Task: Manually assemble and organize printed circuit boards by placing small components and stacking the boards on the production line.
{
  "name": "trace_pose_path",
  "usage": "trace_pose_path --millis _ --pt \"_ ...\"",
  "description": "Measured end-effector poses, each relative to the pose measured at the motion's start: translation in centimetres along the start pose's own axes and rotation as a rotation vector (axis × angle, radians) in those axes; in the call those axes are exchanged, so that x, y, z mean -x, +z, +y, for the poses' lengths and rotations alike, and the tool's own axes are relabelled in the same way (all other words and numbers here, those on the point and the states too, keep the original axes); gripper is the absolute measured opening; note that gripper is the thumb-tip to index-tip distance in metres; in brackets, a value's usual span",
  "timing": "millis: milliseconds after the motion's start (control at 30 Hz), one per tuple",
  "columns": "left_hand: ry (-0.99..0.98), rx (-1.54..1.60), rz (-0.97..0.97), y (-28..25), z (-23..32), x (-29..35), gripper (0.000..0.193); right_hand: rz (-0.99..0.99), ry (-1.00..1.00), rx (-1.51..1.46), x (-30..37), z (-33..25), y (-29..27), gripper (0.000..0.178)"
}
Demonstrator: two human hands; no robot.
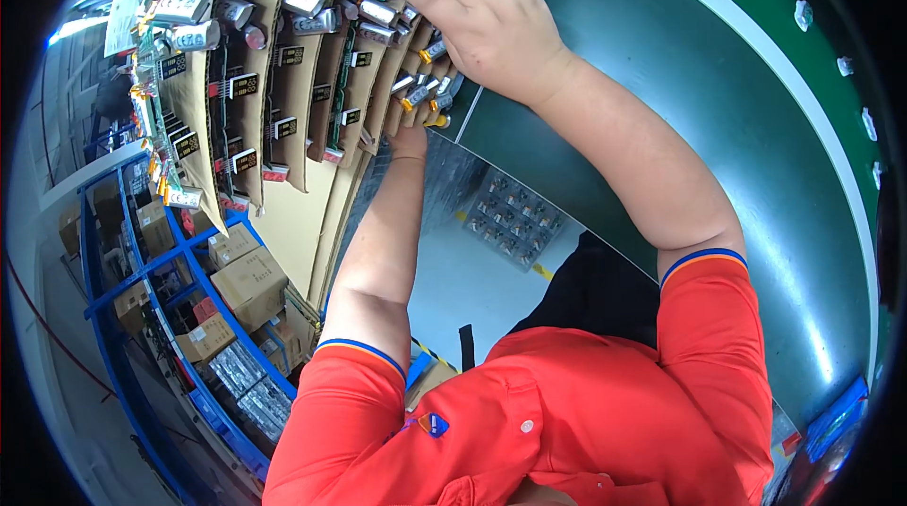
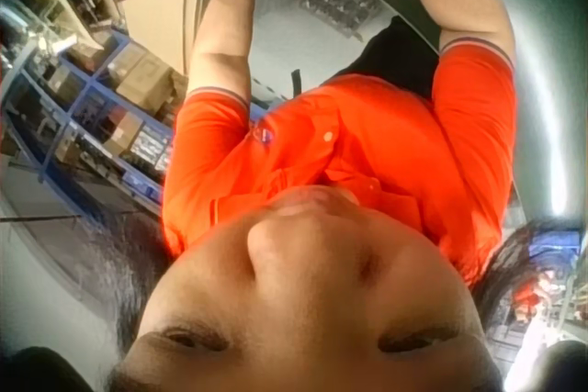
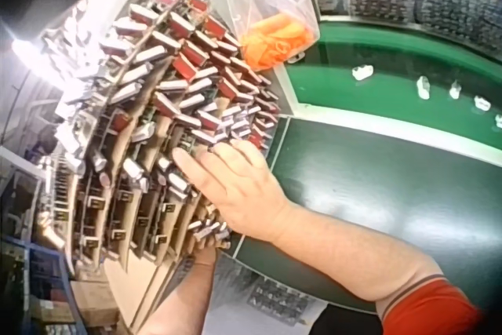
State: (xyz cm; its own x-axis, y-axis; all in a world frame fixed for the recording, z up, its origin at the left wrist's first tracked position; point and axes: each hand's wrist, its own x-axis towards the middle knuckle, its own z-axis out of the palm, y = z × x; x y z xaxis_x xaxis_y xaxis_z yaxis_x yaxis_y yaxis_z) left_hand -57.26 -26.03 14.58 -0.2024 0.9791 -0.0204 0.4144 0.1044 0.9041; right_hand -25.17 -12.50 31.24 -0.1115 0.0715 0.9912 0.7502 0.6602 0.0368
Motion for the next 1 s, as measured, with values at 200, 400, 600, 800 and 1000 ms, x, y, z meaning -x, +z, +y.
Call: trace_pose_path --millis 200,400,600,800,1000 --pt "-0.034 0.811 -0.296 -2.3 -1.6 -0.3 0.034 -0.248 0.472 -0.509 -3.5 -1.5 -2.6 0.04" --pt "-0.051 0.907 -0.201 -5.4 -2.3 -0.7 0.03 0.242 -0.001 0.159 -2.5 0.1 2.3 0.032" --pt "-0.043 1.133 -0.478 -0.4 0.7 -0.3 0.033 -0.182 0.209 -0.096 -3.4 -0.7 -3.1 0.025" --pt "0.011 -0.217 -0.037 1.8 -0.3 0.4 0.037 -0.121 0.365 -0.364 -1.0 -1.2 -1.4 0.052" --pt "0.278 -0.446 0.065 3.8 -3.6 0.5 0.037 -0.194 0.324 -0.322 -1.2 -0.9 -1.7 0.052"
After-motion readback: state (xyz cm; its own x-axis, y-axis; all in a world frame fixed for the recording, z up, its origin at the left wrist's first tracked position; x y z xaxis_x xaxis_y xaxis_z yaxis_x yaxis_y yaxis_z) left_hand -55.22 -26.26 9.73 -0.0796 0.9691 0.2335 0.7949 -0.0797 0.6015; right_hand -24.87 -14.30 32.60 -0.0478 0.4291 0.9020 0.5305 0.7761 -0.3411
